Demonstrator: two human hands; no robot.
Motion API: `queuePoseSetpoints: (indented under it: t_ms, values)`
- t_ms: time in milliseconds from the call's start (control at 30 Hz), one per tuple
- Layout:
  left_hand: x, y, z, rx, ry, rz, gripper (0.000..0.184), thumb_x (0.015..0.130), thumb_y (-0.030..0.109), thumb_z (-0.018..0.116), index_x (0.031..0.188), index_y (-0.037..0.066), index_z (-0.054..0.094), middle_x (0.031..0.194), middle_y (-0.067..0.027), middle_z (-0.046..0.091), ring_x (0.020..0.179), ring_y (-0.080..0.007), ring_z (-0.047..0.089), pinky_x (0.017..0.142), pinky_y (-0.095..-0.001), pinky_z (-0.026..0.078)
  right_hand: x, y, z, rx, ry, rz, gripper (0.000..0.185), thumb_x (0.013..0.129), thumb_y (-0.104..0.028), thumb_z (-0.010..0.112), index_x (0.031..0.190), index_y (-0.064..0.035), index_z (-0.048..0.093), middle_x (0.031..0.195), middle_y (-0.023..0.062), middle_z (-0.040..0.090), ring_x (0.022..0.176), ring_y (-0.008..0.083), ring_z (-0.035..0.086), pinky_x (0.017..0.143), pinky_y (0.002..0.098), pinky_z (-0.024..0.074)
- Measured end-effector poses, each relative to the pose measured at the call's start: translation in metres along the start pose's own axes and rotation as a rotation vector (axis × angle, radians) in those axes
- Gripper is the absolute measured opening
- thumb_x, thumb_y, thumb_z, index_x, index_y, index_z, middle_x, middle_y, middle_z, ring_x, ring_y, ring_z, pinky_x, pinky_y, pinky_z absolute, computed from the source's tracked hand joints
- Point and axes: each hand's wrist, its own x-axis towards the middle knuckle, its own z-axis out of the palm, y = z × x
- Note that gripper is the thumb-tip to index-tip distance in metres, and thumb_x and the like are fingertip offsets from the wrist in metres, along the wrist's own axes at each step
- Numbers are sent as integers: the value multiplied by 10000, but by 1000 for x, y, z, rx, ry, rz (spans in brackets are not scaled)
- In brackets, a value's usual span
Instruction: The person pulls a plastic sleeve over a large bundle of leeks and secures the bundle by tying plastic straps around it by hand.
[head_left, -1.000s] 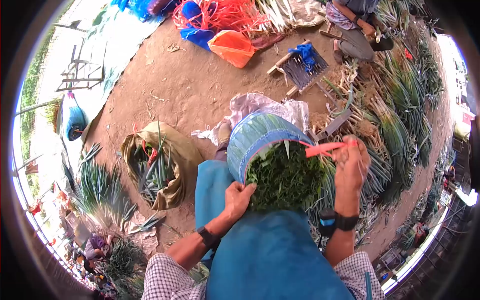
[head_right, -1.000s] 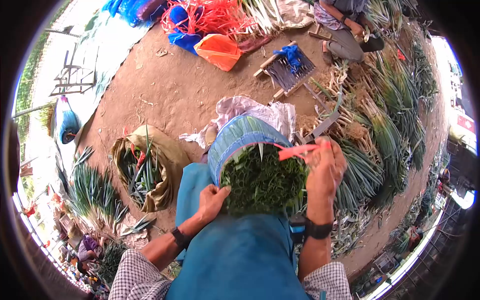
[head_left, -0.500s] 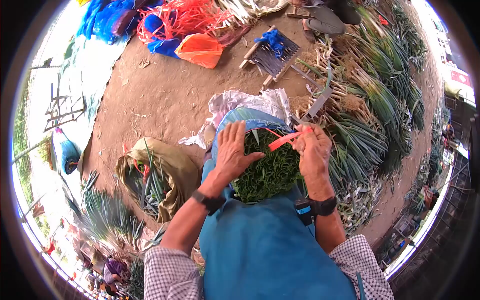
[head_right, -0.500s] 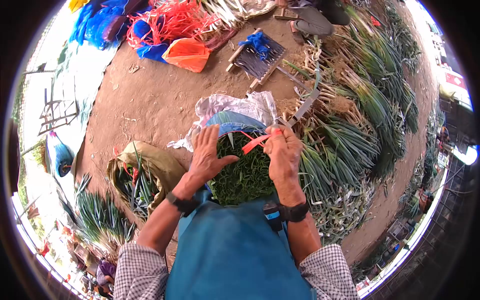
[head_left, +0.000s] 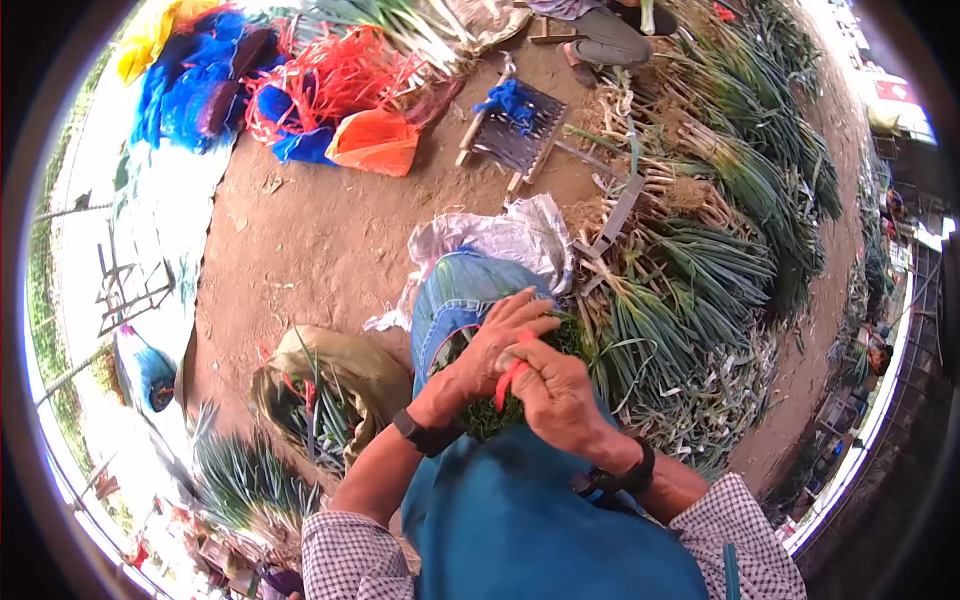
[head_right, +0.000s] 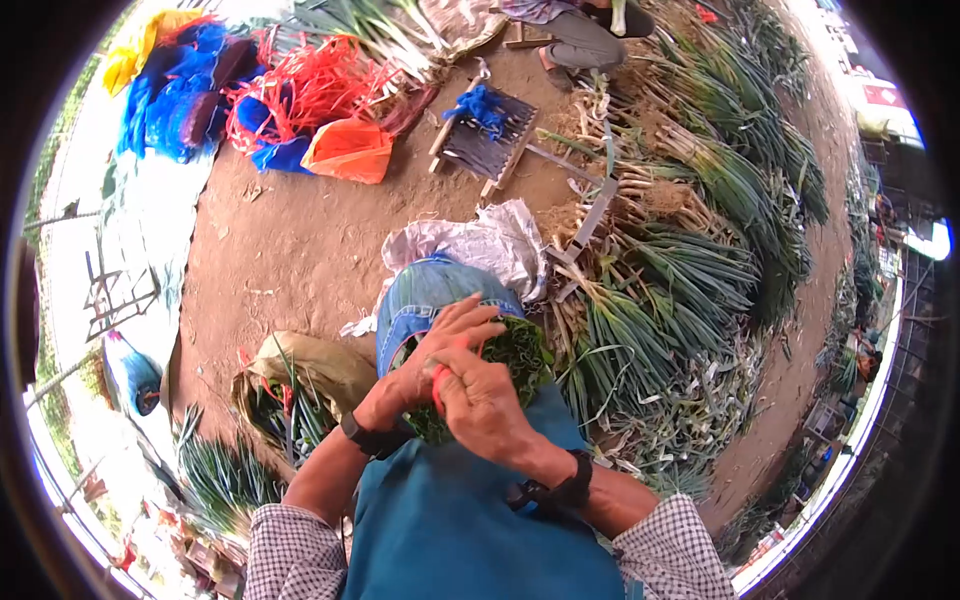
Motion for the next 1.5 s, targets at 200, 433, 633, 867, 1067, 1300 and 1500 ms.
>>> queuePoseSetpoints:
  t_ms: [200,433,633,867,1067,1300,1500]
  values:
    - [-34,-3,12,-491,-33,-127,354,827,264,712,1091,52,609,954,-62,606,877,-211,583,781,-360,476,1,4,9,83,127,-8,126,951,-64,506,948,7,610,729,74,594,651,172,570,629,298,472]
    - [-10,-10,-8,-649,58,-513,346,1033,286,454,916,14,632,723,36,512,668,-45,458,608,-213,390,69,38,-31,662,347,4,242,1003,-132,454,862,25,571,627,44,556,564,138,548,574,284,480]
    - [-7,-31,1,-901,528,-588,310,1019,247,494,969,-22,640,585,59,422,540,-55,405,577,-224,407,34,85,-153,-28,472,-239,193,948,-41,549,1116,2,634,857,83,685,709,122,628,651,277,534]
    - [9,-18,-6,-722,479,-773,277,1022,198,476,1069,-48,592,550,59,340,470,-68,327,655,-288,455,-64,329,-183,122,665,444,208,898,-132,585,1021,-4,694,728,86,686,614,158,634,617,322,519]
    - [30,-13,-5,-613,293,-881,278,1036,214,446,1039,-27,584,532,54,292,459,-73,302,691,-298,451,-60,357,-64,350,469,314,225,864,-155,597,980,15,688,880,196,688,809,306,677,720,374,517]
    - [37,-8,-4,-573,225,-960,282,1044,224,424,1011,-18,565,510,50,251,472,-92,313,713,-288,465,-65,356,-49,374,546,349,208,846,-88,581,982,36,677,888,213,683,832,353,671,737,410,513]
    - [27,-21,-12,-656,109,-886,284,1020,233,478,990,-32,576,572,17,402,564,-104,454,740,-283,476,-69,350,-24,74,664,271,233,792,-21,555,984,46,670,920,268,656,898,422,640,754,467,506]
